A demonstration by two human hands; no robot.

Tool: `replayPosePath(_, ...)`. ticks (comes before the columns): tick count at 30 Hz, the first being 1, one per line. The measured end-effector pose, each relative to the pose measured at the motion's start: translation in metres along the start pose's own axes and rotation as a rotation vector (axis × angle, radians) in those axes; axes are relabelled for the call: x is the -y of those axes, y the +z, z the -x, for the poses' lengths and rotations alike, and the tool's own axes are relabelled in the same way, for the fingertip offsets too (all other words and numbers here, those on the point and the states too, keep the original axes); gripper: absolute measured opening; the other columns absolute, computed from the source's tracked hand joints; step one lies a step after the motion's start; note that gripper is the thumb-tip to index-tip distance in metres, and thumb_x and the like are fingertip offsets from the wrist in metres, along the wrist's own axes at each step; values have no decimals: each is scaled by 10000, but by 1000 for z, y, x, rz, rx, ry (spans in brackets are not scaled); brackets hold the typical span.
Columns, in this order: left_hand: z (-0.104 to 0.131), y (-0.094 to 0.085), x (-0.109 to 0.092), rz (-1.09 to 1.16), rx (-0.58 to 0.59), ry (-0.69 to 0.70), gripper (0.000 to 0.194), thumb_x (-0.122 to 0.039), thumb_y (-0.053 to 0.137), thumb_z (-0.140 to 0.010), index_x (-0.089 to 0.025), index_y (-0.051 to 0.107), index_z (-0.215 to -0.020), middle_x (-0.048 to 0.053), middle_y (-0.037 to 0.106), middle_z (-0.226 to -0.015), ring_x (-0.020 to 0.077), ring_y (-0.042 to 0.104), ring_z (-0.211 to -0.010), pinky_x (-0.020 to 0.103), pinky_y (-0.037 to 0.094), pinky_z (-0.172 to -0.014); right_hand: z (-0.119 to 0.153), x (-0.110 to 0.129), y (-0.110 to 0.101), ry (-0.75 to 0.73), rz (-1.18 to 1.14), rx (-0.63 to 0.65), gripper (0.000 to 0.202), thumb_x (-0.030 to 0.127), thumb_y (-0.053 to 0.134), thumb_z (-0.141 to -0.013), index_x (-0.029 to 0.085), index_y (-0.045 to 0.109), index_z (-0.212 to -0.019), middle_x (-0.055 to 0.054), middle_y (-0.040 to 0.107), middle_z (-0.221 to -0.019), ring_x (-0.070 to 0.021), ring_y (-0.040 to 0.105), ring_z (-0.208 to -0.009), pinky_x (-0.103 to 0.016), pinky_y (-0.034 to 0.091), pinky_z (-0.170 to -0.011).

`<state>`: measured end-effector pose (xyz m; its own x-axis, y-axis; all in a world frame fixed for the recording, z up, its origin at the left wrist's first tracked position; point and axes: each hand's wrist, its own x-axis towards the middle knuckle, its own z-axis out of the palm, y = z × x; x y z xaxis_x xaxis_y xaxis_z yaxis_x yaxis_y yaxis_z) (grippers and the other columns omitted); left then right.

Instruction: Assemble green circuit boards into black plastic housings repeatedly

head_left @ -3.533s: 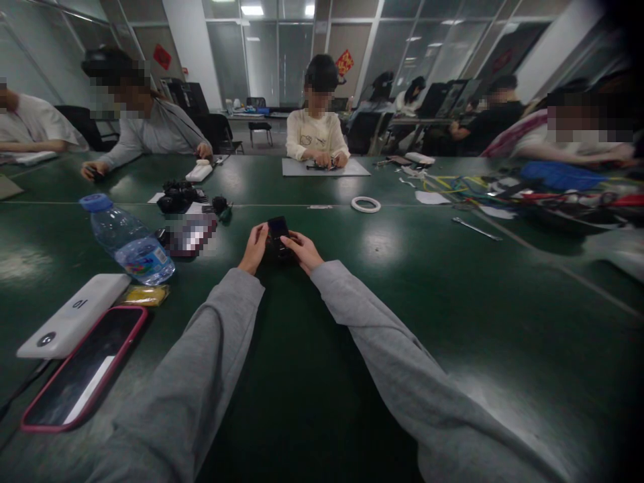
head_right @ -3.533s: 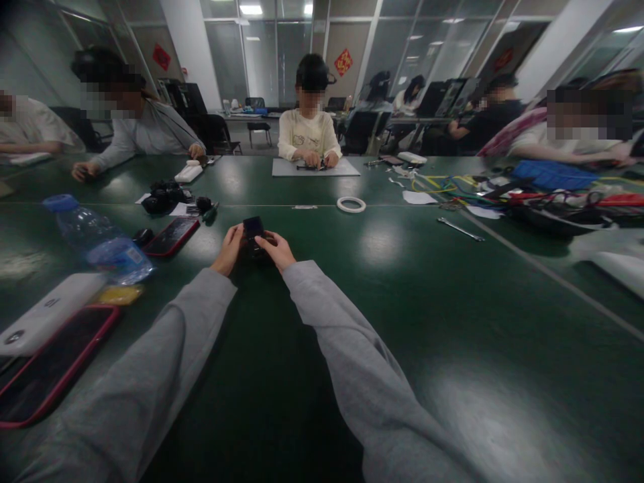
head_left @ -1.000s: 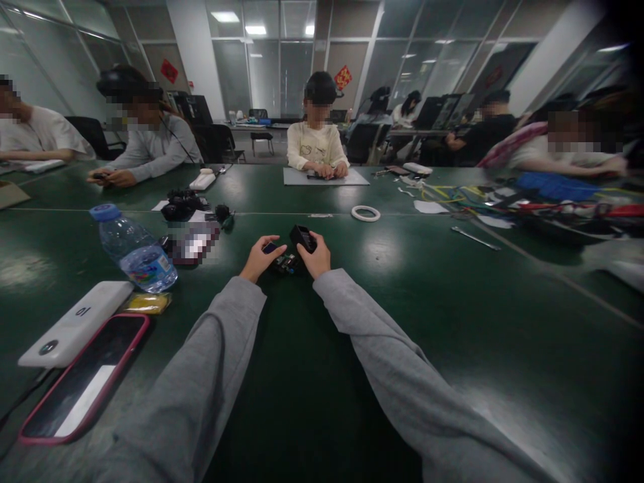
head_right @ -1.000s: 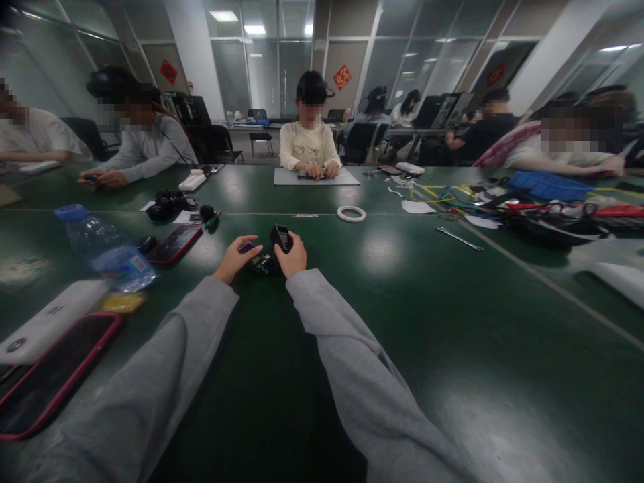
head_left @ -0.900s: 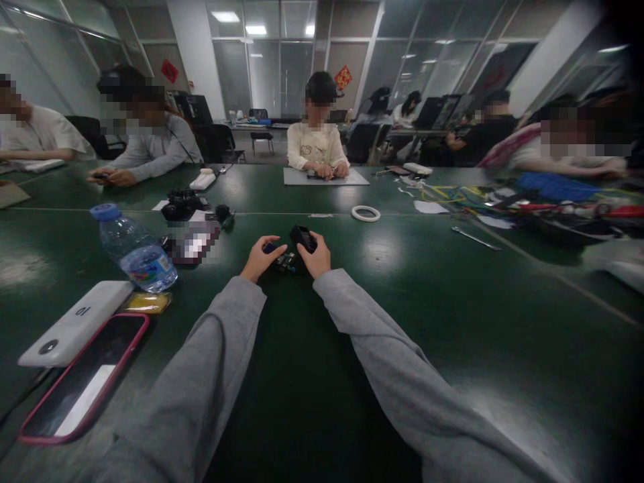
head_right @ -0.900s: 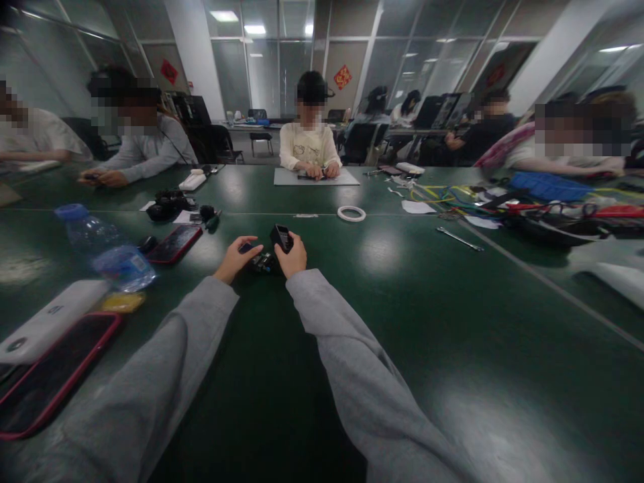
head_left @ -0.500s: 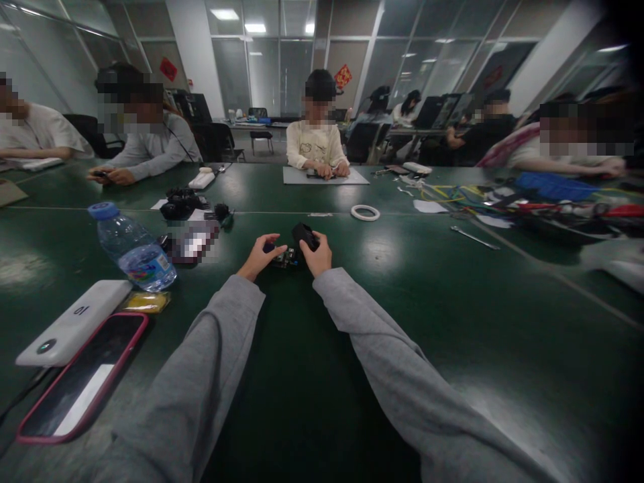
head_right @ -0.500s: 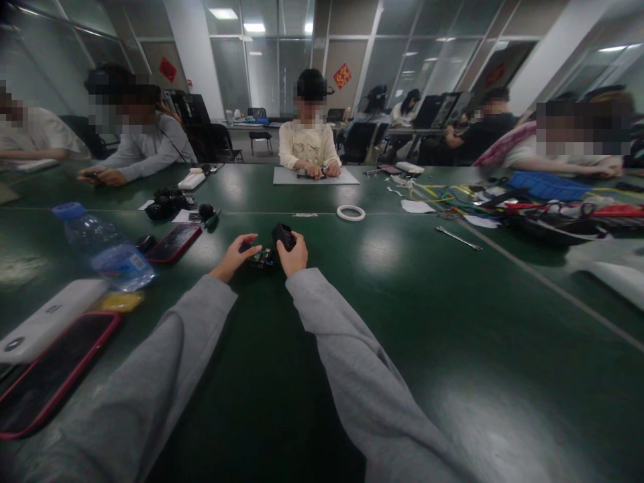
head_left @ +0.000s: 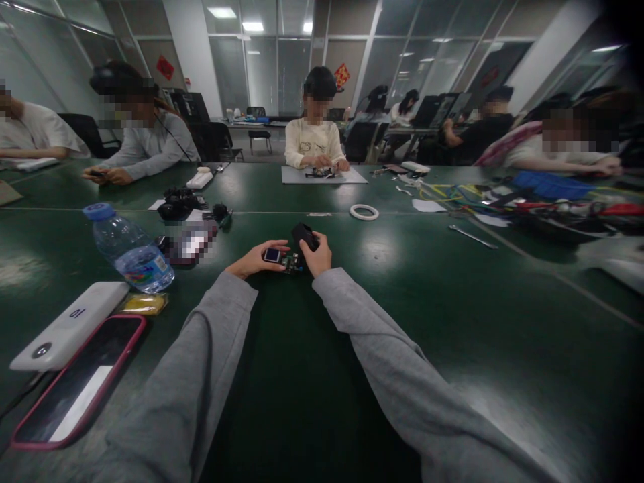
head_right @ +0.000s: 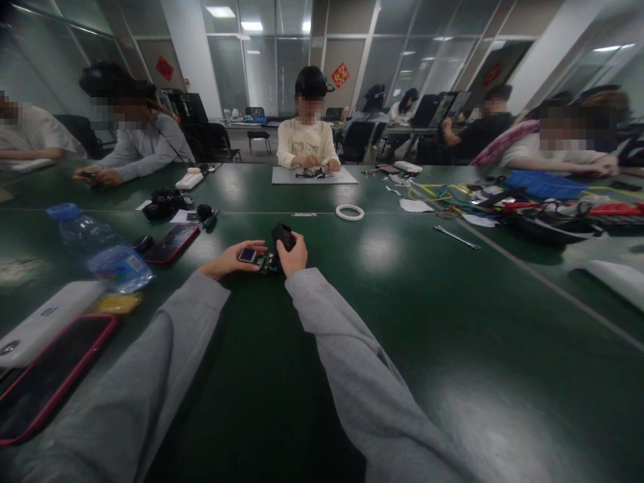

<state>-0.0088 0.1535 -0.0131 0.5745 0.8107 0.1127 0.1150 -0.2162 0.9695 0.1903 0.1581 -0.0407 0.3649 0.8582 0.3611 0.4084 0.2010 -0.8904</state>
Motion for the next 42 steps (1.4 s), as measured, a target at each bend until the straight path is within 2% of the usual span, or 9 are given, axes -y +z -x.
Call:
replayPosePath(3,0,0,0,6,-1,-12,736,-196,766,-602,-188,490,-1284,122,568,-1274,249,519,-1182,462,346,-1035,0,0,0,19,-22,-11,462,329,663,-742,160,538,-1154,-90,594,-1097,-212,571,-982,-373,431,-932)
replayPosePath(8,0,4,2,-1,-85,-36,694,-232,775,-604,-168,517,-1245,123,603,-1224,235,557,-1128,454,374,-1015,-2,-1,-2,61,-56,-30,473,354,650,-757,159,521,-1168,-96,578,-1129,-209,559,-1015,-367,416,-951)
replayPosePath(14,-1,6,4,-58,-170,-20,650,-284,780,-609,-159,542,-1201,115,625,-1171,218,586,-1071,432,401,-993,-2,4,-5,175,-73,-114,456,410,592,-801,149,512,-1166,-101,574,-1121,-213,550,-1023,-351,401,-949)
replayPosePath(20,0,7,1,-122,-190,-26,674,-323,779,-607,-180,527,-1216,92,624,-1150,219,576,-1065,421,402,-979,-1,4,-5,176,-75,-86,451,433,581,-802,157,516,-1153,-99,578,-1096,-211,557,-989,-351,413,-923)
replayPosePath(27,-1,8,0,-266,-278,-96,483,-457,709,-656,-219,615,-1066,61,609,-1138,237,565,-1010,414,442,-881,-2,-1,-3,157,-76,-78,472,441,594,-788,154,511,-1153,-108,585,-1068,-216,559,-964,-375,411,-921)
replayPosePath(42,-4,9,7,-265,-292,-42,437,-464,687,-671,-208,612,-1017,45,620,-1064,188,573,-899,354,451,-801,-3,-2,-2,153,-100,-75,436,419,601,-783,156,513,-1119,-98,593,-1070,-203,568,-960,-349,422,-913)
